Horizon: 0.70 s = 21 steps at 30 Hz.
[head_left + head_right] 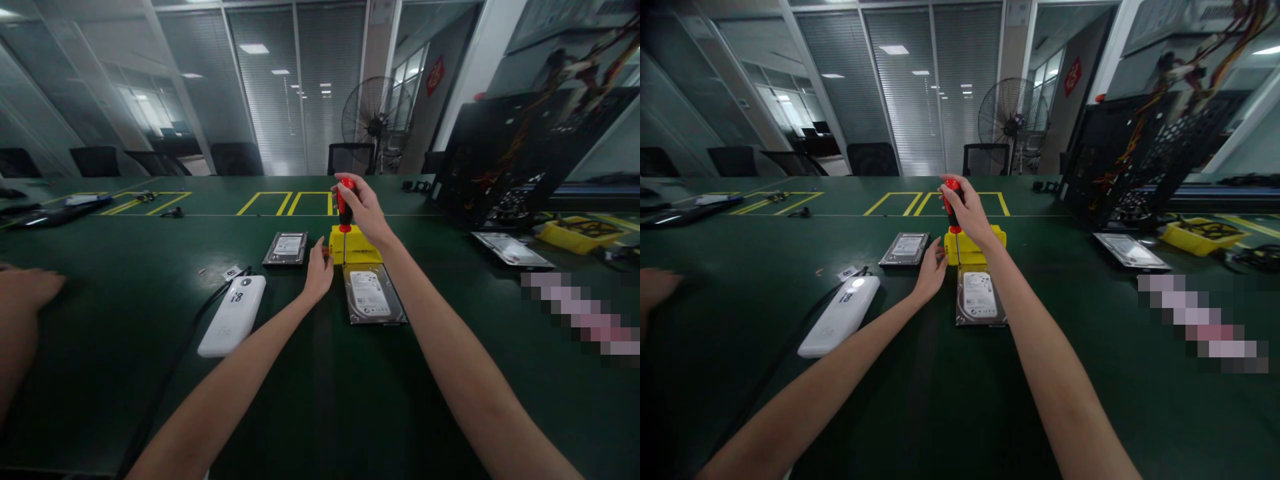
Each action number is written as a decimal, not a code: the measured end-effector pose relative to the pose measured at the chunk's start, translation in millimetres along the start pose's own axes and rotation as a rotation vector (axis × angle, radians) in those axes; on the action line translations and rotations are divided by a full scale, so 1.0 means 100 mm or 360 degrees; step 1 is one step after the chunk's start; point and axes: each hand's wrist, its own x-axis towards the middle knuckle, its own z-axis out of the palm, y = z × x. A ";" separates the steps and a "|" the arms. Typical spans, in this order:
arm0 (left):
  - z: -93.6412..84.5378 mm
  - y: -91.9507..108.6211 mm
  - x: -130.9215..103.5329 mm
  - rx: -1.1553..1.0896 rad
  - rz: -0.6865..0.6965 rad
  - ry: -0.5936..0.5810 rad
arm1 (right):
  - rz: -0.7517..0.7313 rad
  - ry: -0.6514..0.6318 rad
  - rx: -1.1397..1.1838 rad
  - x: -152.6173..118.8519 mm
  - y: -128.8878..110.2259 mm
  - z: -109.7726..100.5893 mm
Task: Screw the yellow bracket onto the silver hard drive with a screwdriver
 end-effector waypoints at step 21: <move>-0.11 0.19 -0.02 0.0190 -0.0037 -0.0014 | 0.0031 0.0047 0.0171 0.04 0.06 -0.01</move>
